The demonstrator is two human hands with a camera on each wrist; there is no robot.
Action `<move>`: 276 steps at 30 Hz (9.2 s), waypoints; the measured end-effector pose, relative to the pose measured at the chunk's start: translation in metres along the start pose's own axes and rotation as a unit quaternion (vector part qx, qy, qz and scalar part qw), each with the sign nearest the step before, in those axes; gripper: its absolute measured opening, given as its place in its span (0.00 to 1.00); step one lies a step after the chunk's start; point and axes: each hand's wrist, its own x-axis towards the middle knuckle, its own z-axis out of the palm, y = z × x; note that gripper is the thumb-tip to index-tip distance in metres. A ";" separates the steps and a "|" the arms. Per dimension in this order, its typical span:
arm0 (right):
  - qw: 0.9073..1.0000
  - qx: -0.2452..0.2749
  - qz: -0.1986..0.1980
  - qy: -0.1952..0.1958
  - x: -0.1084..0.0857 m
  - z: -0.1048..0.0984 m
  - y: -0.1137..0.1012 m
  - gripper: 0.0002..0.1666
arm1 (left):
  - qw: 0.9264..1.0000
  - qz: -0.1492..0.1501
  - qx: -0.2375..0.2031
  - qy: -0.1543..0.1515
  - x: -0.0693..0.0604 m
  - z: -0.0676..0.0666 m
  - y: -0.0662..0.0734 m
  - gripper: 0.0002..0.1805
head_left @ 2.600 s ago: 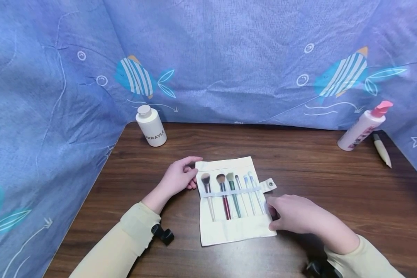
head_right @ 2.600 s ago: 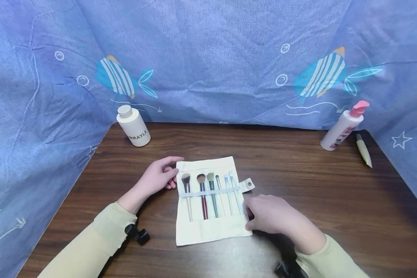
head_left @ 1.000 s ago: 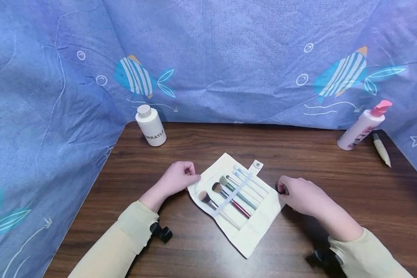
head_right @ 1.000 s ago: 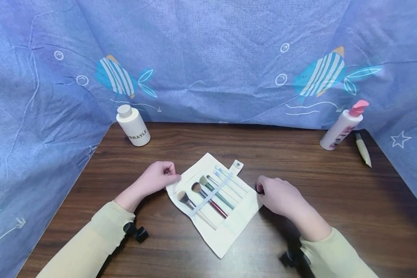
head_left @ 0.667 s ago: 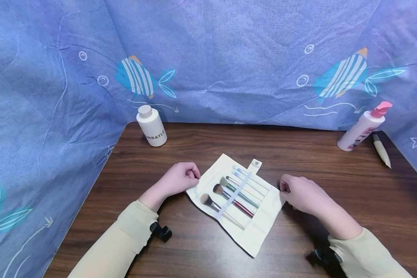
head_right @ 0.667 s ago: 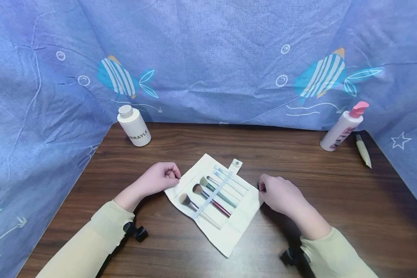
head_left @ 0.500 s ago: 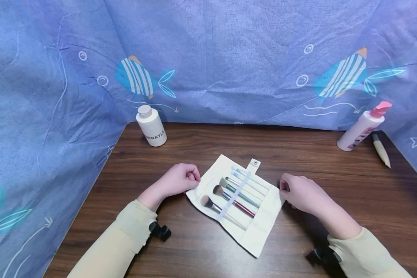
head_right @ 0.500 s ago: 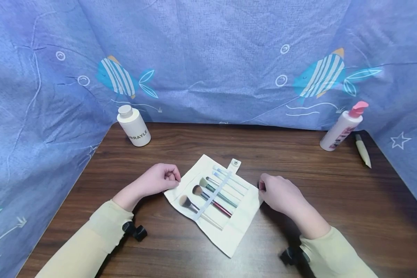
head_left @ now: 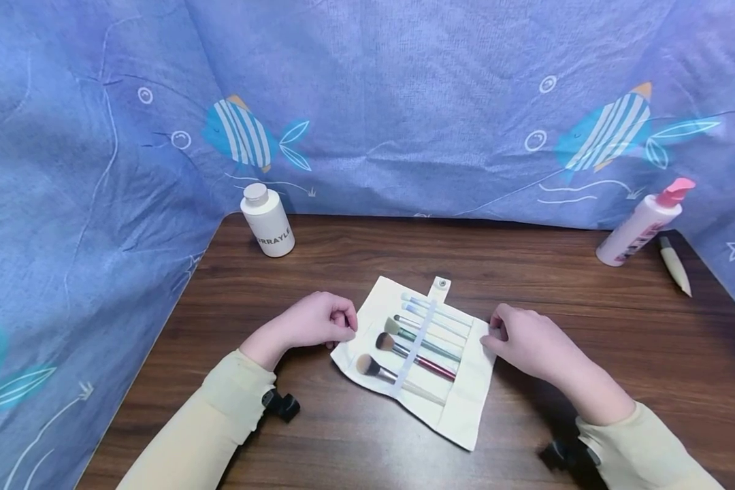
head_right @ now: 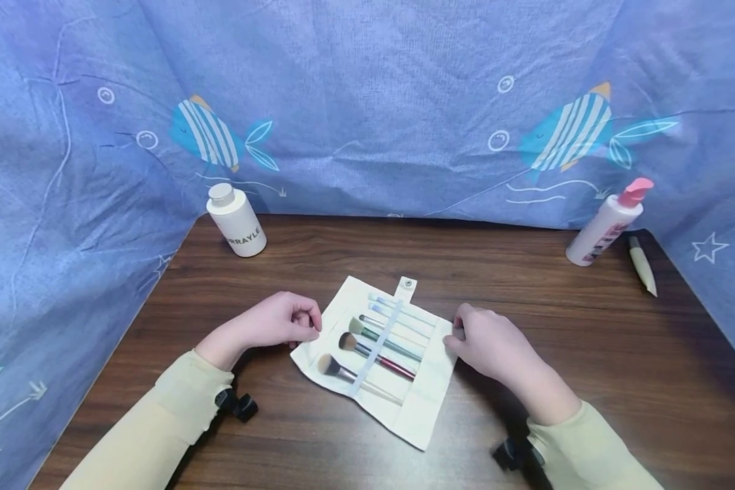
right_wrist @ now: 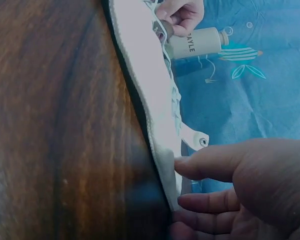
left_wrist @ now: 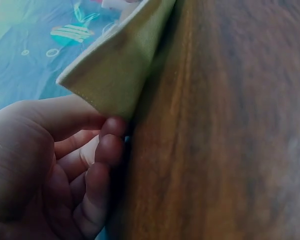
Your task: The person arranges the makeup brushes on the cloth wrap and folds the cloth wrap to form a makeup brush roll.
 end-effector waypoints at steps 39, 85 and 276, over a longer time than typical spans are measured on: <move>0.998 -0.019 -0.041 0.043 0.006 0.013 0.006 0.26 | 0.983 0.014 0.176 -0.051 -0.012 0.012 0.028 0.13; 0.964 -0.092 -0.248 -0.010 -0.054 0.011 -0.023 0.34 | 0.933 0.074 0.353 0.002 -0.065 0.039 0.066 0.12; 0.994 0.055 -0.058 0.077 0.009 0.019 -0.012 0.12 | 0.935 0.093 0.341 0.024 -0.039 0.051 0.076 0.42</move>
